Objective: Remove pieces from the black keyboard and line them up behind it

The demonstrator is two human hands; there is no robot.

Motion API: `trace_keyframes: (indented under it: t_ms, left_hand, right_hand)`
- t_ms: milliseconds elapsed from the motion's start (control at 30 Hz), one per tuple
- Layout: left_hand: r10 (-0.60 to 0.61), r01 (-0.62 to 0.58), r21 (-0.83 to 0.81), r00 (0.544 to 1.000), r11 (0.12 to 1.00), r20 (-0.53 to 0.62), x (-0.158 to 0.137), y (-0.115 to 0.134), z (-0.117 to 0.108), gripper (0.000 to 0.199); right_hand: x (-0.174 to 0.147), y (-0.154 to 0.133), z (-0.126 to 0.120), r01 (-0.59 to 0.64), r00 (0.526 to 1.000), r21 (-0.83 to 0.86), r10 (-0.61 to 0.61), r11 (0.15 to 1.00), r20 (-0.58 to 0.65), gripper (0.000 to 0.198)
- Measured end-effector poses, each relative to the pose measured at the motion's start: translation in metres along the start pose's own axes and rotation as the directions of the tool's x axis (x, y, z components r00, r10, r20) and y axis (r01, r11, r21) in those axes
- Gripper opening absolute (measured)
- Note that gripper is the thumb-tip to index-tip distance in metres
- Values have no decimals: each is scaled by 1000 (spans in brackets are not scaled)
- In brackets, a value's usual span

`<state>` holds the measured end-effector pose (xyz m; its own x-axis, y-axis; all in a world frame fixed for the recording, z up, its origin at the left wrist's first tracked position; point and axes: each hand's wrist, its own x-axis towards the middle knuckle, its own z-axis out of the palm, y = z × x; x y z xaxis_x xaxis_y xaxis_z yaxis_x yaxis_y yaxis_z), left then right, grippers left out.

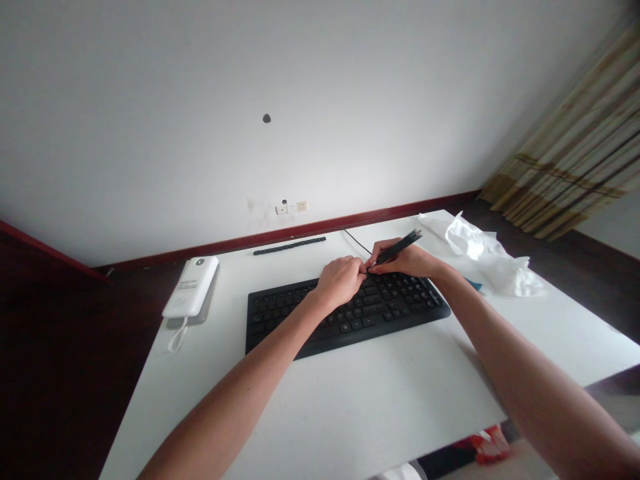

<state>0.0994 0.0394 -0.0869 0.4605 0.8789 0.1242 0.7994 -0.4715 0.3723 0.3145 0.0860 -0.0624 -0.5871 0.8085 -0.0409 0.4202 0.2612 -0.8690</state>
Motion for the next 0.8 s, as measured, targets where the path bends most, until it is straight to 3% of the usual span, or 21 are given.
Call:
trace_keyframes:
  t_ms: [500,800]
  left_hand:
    - [-4,2,-18,994,1000,-106,-4,6,4,10]
    - [3,-1,26,996,1000,-90,-6,5,1,16]
  right_hand:
    - [-2,-7,3,-45,999,9,45,999,23,26]
    - [1,-3,5,-45,999,31,44,999,9,27]
